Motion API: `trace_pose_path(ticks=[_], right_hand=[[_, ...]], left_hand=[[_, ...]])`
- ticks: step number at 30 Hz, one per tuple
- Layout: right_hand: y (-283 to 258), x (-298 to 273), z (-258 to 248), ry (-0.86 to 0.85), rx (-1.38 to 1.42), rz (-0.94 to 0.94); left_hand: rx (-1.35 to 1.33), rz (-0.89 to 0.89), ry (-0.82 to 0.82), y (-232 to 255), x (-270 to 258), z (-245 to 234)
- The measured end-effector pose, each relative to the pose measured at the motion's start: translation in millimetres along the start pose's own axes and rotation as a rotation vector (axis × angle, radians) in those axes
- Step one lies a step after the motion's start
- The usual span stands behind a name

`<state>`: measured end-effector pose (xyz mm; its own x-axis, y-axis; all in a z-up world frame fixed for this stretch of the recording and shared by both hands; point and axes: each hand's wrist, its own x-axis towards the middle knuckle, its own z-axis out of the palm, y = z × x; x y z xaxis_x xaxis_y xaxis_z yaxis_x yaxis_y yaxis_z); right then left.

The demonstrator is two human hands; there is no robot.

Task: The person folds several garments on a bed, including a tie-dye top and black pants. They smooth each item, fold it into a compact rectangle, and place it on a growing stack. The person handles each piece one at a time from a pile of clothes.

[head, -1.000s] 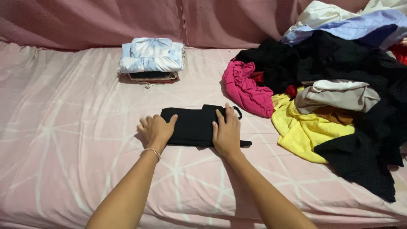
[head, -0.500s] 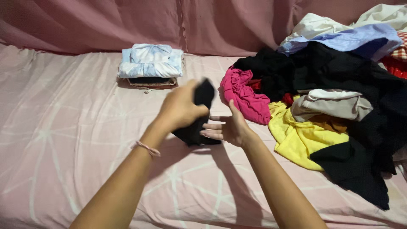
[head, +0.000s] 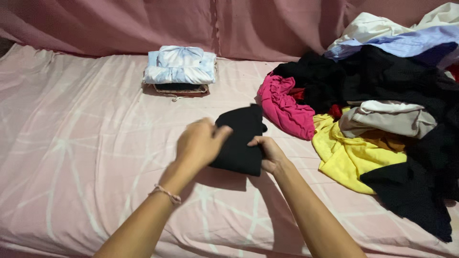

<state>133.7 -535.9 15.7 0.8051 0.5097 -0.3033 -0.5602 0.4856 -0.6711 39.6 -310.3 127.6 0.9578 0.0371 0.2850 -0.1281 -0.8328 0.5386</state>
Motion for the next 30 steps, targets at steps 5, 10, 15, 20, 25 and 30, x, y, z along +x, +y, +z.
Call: trace_pose_path(ticks=[5, 10, 15, 20, 25, 30], right_hand=[[9.9, -15.1, 13.4, 0.046, 0.067, 0.010], [7.0, -4.1, 38.2, 0.009, -0.032, 0.035], [4.2, 29.0, 68.8, 0.030, -0.173, 0.005], [-15.2, 90.7, 115.4, -0.001, -0.509, -0.178], [-63.4, 167.2, 143.1, -0.074, -0.575, -0.367], [-93.7, 251.3, 155.7, -0.046, -0.544, -0.427]], left_hand=[[-0.435, -0.539, -0.397, -50.9, 15.7, 22.4], [-0.903, -0.525, -0.276, -56.1, 15.1, 38.4], [-0.814, -0.371, 0.029, -73.8, 31.8, 34.5], [-0.541, -0.146, 0.248, -121.5, 87.1, 19.8], [-0.468, 0.172, 0.472, -158.4, 177.9, 2.2], [-0.421, 0.113, 0.551, -185.7, 251.8, -1.4]])
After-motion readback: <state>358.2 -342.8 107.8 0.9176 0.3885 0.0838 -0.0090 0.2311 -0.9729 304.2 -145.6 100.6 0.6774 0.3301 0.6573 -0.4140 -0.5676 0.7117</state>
